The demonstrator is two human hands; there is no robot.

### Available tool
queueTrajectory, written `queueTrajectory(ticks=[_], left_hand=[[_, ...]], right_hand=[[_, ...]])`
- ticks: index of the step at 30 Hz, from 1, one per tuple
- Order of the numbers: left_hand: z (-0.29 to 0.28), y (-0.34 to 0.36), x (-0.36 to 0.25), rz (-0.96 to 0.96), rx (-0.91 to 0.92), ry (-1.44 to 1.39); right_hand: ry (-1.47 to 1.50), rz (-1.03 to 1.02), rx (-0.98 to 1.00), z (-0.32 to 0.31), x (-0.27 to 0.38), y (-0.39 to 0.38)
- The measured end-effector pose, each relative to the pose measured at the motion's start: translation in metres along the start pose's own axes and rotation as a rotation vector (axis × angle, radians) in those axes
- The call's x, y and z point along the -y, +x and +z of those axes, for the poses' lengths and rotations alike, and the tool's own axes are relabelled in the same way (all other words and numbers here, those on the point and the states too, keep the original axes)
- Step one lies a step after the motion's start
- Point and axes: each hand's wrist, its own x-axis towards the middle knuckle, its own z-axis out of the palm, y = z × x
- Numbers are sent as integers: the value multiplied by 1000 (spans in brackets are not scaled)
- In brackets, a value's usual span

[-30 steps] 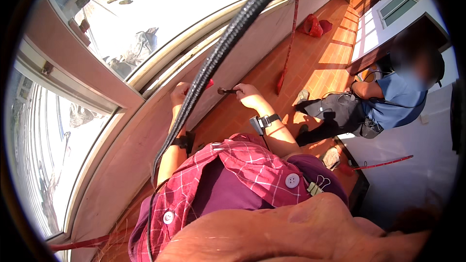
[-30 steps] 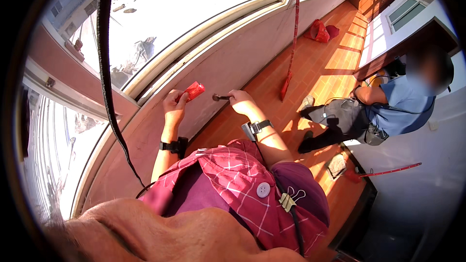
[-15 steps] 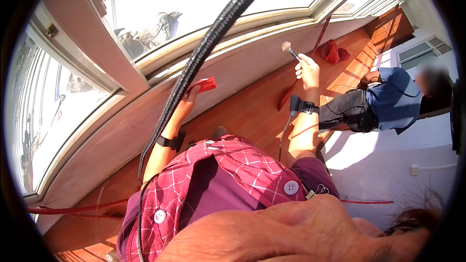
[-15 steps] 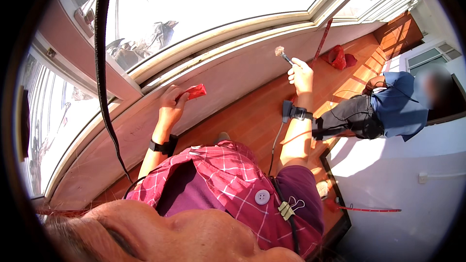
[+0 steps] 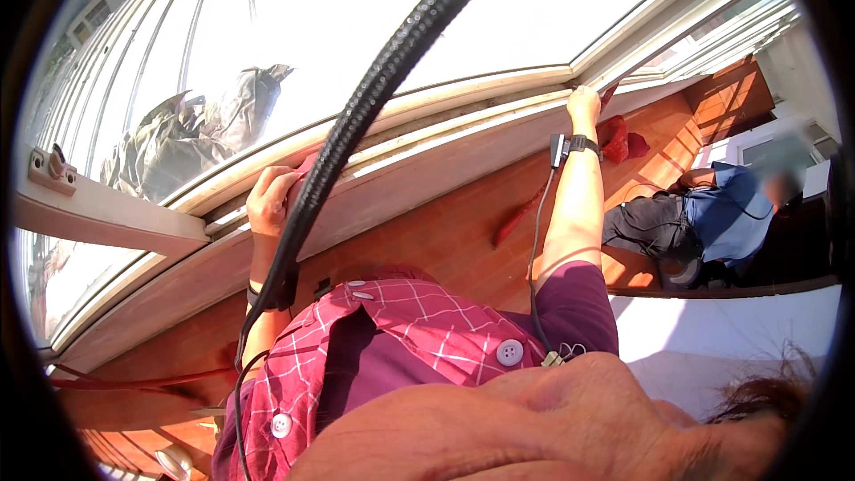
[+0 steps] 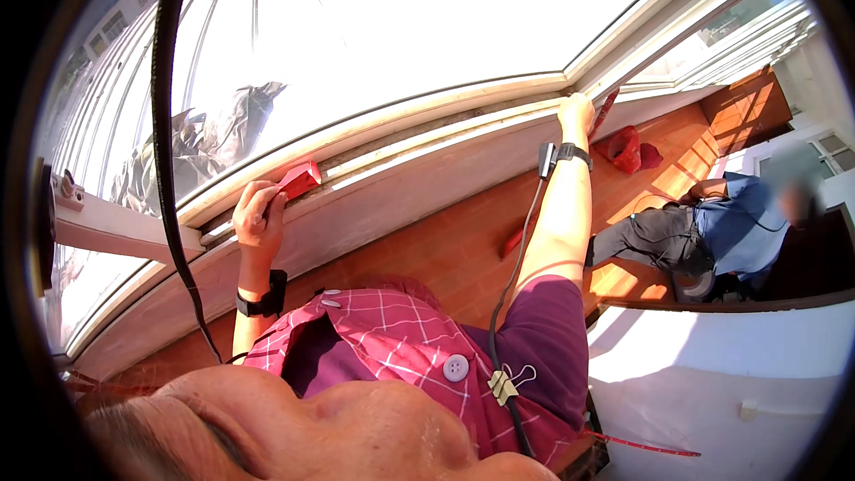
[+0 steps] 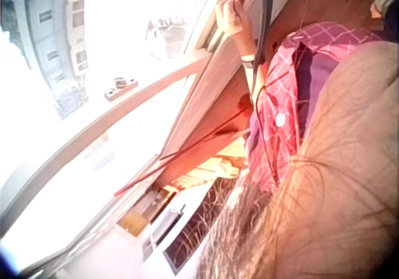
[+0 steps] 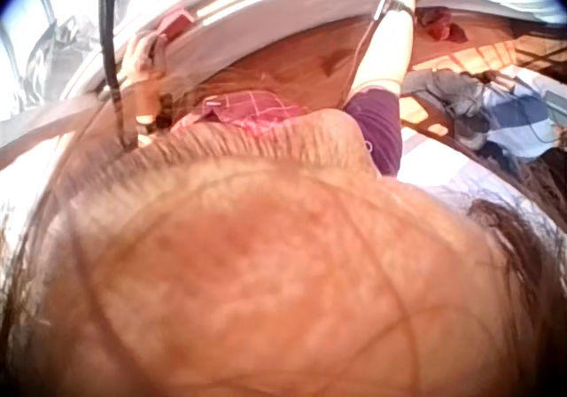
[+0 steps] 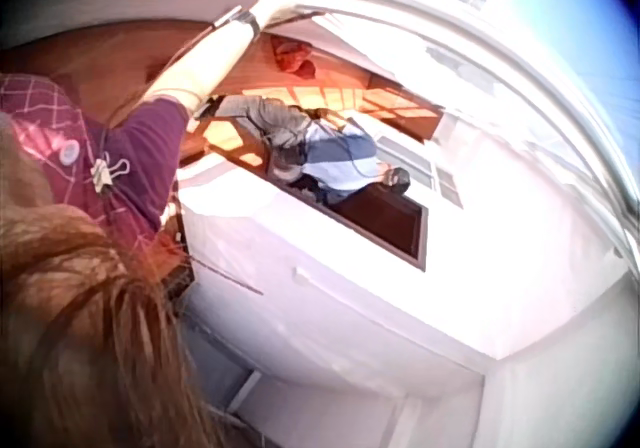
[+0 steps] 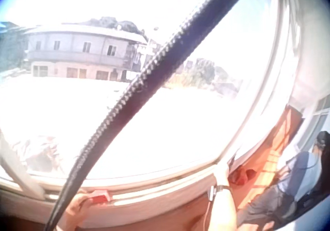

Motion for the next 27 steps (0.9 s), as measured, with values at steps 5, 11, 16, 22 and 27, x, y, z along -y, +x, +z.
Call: queueTrajectory(ticks=[5, 11, 16, 22, 27], left_hand=[[2, 1, 2, 124, 51, 99], [-2, 2, -4, 128, 80, 69], [5, 10, -16, 57, 96, -27], [17, 19, -12, 122, 133, -32], [16, 18, -7, 92, 139, -60]], right_hand=[[-103, -98, 186, -18, 31, -31], [174, -510, 417, -82, 117, -103], [407, -251, 254, -93, 72, -67], [113, -9, 145, -28, 81, -75], [123, -358, 373, -76, 170, -142]])
